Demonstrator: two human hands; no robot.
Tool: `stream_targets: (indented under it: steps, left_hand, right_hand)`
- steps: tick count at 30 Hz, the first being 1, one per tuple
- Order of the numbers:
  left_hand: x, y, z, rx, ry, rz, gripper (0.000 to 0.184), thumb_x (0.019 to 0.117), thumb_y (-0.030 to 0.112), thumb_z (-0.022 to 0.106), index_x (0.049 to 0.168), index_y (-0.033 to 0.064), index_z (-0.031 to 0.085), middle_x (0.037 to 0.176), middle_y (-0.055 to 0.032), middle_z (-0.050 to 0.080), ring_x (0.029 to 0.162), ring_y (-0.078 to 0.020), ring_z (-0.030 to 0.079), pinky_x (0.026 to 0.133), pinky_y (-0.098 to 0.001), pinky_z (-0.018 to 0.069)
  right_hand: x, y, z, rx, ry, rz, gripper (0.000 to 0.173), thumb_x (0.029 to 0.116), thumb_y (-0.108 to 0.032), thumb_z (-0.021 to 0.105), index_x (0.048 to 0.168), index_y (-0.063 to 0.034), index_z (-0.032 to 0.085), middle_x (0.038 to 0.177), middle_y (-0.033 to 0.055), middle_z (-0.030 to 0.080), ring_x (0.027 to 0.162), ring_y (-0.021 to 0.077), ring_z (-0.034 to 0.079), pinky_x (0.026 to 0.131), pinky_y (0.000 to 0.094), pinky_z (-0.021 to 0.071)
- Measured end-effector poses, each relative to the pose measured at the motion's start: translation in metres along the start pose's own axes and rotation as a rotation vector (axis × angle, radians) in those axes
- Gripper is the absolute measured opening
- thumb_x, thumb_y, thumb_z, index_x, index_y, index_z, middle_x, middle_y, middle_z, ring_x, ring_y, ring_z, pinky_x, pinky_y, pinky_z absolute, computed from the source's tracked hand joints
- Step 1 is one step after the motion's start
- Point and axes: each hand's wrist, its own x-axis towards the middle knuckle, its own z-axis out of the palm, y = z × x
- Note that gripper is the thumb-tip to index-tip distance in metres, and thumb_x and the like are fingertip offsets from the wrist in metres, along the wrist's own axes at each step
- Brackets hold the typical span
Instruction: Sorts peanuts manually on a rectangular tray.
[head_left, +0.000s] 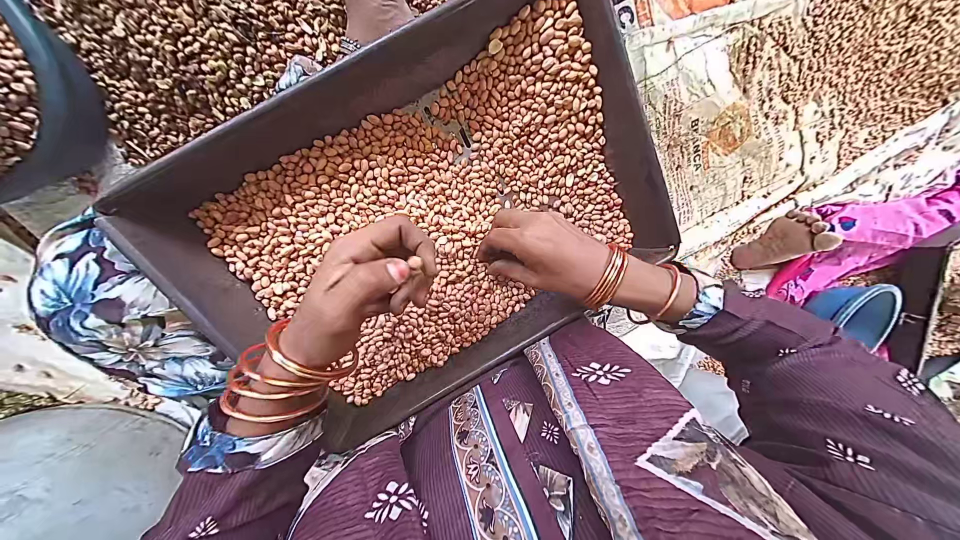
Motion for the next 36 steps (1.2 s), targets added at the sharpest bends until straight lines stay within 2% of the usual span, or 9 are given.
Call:
stream_targets:
  steps: [4, 7, 11, 17, 20, 23, 27, 30, 36]
  left_hand:
    - [0.009, -0.004, 0.000, 0.527, 0.217, 0.149, 0.031, 0.1076, 0.022, 0.045, 0.095, 0.0109, 0.072, 0.074, 0.0087, 0.062, 0.057, 0.0045, 0.049, 0.053, -0.0112, 0.0400]
    - [0.015, -0.016, 0.002, 1.062, 0.175, 0.235, 0.027, 0.1064, 0.018, 0.053, 0.111, 0.0047, 0.076, 0.096, -0.0115, 0.076, 0.084, -0.0179, 0.073, 0.080, -0.0314, 0.0568]
    - [0.011, -0.033, 0.007, 1.316, 0.078, 0.244, 0.028, 0.1058, 0.018, 0.055, 0.122, 0.0026, 0.072, 0.090, -0.0197, 0.072, 0.074, -0.0367, 0.072, 0.062, -0.0479, 0.0570]
    - [0.012, -0.030, 0.011, 1.189, 0.164, 0.231, 0.025, 0.1065, 0.016, 0.053, 0.113, 0.0016, 0.073, 0.098, -0.0151, 0.076, 0.085, -0.0275, 0.076, 0.074, -0.0412, 0.0602]
    - [0.016, -0.019, 0.014, 0.691, 0.251, 0.133, 0.031, 0.1094, 0.022, 0.041, 0.104, 0.0085, 0.068, 0.071, 0.0061, 0.061, 0.057, 0.0005, 0.056, 0.052, -0.0161, 0.0470]
    - [0.021, -0.016, 0.020, 0.498, 0.178, 0.121, 0.036, 0.1086, 0.026, 0.041, 0.087, 0.0111, 0.066, 0.069, 0.0103, 0.058, 0.056, 0.0041, 0.049, 0.051, -0.0137, 0.0405]
    - [0.023, -0.029, 0.030, 1.000, 0.010, 0.250, 0.030, 0.1047, 0.024, 0.056, 0.095, 0.0044, 0.076, 0.080, -0.0078, 0.070, 0.071, -0.0177, 0.068, 0.065, -0.0329, 0.0546]
    - [0.019, -0.039, 0.032, 1.287, -0.047, 0.239, 0.019, 0.1009, 0.015, 0.059, 0.104, 0.0039, 0.075, 0.084, -0.0148, 0.070, 0.067, -0.0331, 0.070, 0.053, -0.0452, 0.0533]
    - [0.016, -0.031, 0.031, 1.437, 0.034, 0.212, 0.020, 0.0987, 0.003, 0.058, 0.111, 0.0026, 0.073, 0.081, -0.0173, 0.068, 0.067, -0.0362, 0.069, 0.049, -0.0458, 0.0503]
  right_hand:
    - [0.004, -0.003, 0.007, -0.065, -0.005, 0.003, 0.011, 0.0919, -0.012, 0.071, 0.097, -0.0015, 0.072, 0.091, 0.0164, 0.065, 0.080, 0.0309, 0.068, 0.067, 0.0433, 0.0555]
    - [0.003, -0.004, 0.005, -0.055, -0.009, 0.029, 0.010, 0.0923, -0.012, 0.069, 0.097, -0.0041, 0.073, 0.091, 0.0127, 0.065, 0.077, 0.0262, 0.066, 0.065, 0.0401, 0.0550]
    - [0.005, 0.004, -0.003, 0.086, -0.034, 0.093, 0.015, 0.0897, -0.015, 0.065, 0.097, -0.0040, 0.072, 0.089, 0.0088, 0.067, 0.077, 0.0194, 0.065, 0.068, 0.0374, 0.0539]
    - [0.004, 0.008, -0.010, 0.065, -0.031, 0.071, 0.014, 0.0904, -0.011, 0.063, 0.097, -0.0059, 0.075, 0.089, 0.0094, 0.066, 0.078, 0.0212, 0.065, 0.068, 0.0393, 0.0536]
    - [0.002, 0.003, -0.004, 0.049, -0.037, 0.036, 0.014, 0.0918, -0.015, 0.070, 0.100, -0.0053, 0.075, 0.093, 0.0121, 0.067, 0.081, 0.0251, 0.068, 0.071, 0.0416, 0.0558]
    - [0.003, -0.003, 0.003, 0.002, -0.049, 0.034, 0.017, 0.0924, -0.016, 0.072, 0.100, -0.0016, 0.072, 0.093, 0.0147, 0.066, 0.084, 0.0287, 0.068, 0.072, 0.0429, 0.0556]
    - [0.002, -0.004, 0.006, -0.055, -0.017, 0.034, 0.016, 0.0921, -0.017, 0.071, 0.094, -0.0016, 0.070, 0.088, 0.0131, 0.063, 0.077, 0.0274, 0.066, 0.064, 0.0412, 0.0538]
    - [-0.001, -0.004, 0.003, -0.060, -0.060, 0.074, 0.017, 0.0906, -0.017, 0.072, 0.099, -0.0023, 0.071, 0.092, 0.0122, 0.064, 0.077, 0.0260, 0.066, 0.066, 0.0408, 0.0543]
    - [0.001, -0.001, -0.006, 0.037, -0.094, 0.145, 0.009, 0.0871, -0.013, 0.063, 0.092, -0.0045, 0.064, 0.081, 0.0080, 0.062, 0.070, 0.0209, 0.062, 0.061, 0.0390, 0.0489]
